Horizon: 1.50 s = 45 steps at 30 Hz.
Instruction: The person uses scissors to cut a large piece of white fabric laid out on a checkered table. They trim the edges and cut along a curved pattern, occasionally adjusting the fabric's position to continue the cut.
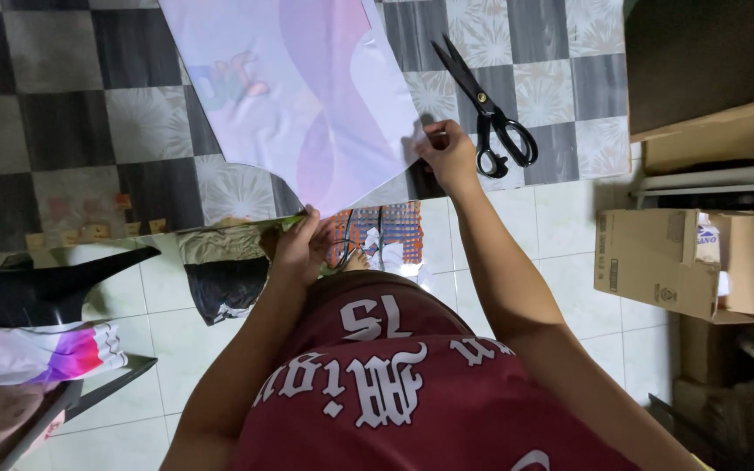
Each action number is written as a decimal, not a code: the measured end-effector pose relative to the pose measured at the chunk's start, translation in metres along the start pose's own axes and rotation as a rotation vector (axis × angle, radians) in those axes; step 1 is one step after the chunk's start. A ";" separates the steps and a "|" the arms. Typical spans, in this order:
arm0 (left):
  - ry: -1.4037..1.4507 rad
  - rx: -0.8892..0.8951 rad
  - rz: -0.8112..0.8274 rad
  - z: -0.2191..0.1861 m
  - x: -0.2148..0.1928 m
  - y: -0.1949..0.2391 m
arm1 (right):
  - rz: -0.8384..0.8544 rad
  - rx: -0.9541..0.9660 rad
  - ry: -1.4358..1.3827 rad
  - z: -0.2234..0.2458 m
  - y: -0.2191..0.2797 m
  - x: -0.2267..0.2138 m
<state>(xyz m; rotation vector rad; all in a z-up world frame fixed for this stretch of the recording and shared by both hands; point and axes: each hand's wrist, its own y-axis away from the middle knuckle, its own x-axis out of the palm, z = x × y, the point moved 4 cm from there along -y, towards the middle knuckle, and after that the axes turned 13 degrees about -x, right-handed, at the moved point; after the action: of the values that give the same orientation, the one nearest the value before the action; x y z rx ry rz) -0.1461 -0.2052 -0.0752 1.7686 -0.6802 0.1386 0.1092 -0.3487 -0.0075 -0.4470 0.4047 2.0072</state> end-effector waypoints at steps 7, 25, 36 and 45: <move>0.184 -0.037 -0.135 0.006 -0.004 -0.007 | 0.003 0.038 -0.045 0.003 -0.002 -0.001; 0.089 0.071 -0.229 -0.004 0.004 0.011 | 0.049 0.051 0.061 0.013 0.002 -0.002; 0.055 0.082 -0.219 -0.001 -0.001 0.014 | 0.050 -0.009 0.177 0.002 -0.002 -0.002; -0.027 0.083 -0.183 0.001 -0.003 0.014 | 0.053 -0.172 0.419 0.002 0.002 0.001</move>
<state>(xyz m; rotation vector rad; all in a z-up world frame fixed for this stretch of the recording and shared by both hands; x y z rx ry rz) -0.1563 -0.2069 -0.0648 1.9058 -0.5346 0.0181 0.1072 -0.3479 -0.0062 -0.9813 0.5043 2.0043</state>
